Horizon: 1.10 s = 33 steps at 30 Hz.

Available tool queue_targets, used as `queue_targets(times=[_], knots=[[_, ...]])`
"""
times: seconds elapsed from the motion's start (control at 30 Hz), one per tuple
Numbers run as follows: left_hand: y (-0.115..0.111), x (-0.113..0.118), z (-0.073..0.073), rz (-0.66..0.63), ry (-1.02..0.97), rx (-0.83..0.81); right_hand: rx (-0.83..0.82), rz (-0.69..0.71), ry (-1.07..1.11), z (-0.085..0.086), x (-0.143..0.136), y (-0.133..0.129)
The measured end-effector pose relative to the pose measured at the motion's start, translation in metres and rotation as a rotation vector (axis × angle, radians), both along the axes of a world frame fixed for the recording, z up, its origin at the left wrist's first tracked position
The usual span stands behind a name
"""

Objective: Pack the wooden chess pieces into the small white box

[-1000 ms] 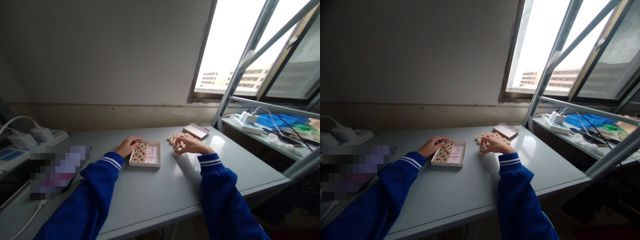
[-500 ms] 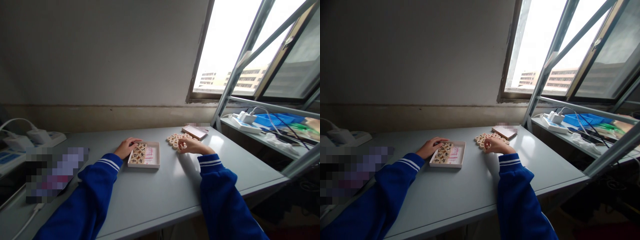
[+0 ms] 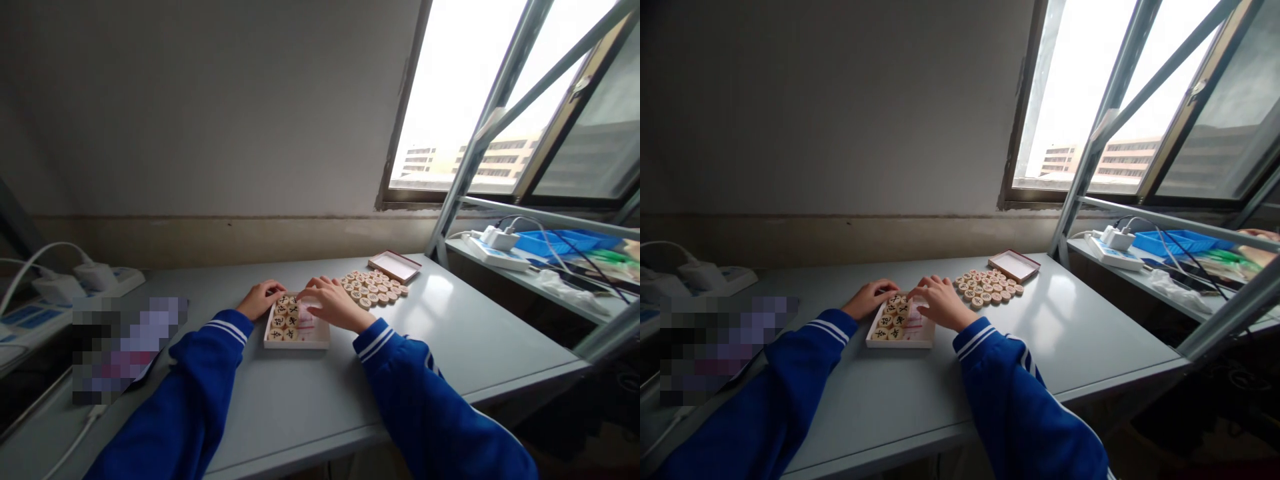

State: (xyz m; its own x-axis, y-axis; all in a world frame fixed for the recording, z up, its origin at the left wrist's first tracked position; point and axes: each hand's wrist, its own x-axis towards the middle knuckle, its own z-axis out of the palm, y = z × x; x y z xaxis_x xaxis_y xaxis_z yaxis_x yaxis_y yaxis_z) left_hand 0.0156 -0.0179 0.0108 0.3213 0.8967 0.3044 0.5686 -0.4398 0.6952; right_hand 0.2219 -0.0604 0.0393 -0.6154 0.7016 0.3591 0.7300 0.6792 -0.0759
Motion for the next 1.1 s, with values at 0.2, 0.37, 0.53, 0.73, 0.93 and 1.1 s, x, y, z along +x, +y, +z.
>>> queue_targets(times=[0.2, 0.37, 0.53, 0.73, 0.93, 1.1], knots=[[-0.003, 0.000, 0.002, -0.028, -0.016, -0.010, 0.111, -0.002, -0.077, -0.007, -0.017, 0.011], [-0.003, 0.001, 0.003, -0.017, -0.037, -0.020, 0.019, -0.027, -0.035, -0.008, -0.012, 0.016], [-0.004, 0.002, 0.004, -0.008, -0.037, -0.042, 0.001, -0.103, 0.101, 0.003, 0.006, 0.024], [-0.005, 0.002, 0.005, 0.003, -0.020, -0.059, -0.043, -0.374, 0.111, 0.007, 0.044, 0.032], [-0.005, 0.002, 0.004, 0.000, -0.018, -0.043, -0.053, -0.420, 0.039, 0.001, 0.045, 0.029], [-0.005, 0.003, 0.003, -0.027, -0.051, -0.034, -0.075, -0.025, 0.093, -0.001, 0.008, 0.019]])
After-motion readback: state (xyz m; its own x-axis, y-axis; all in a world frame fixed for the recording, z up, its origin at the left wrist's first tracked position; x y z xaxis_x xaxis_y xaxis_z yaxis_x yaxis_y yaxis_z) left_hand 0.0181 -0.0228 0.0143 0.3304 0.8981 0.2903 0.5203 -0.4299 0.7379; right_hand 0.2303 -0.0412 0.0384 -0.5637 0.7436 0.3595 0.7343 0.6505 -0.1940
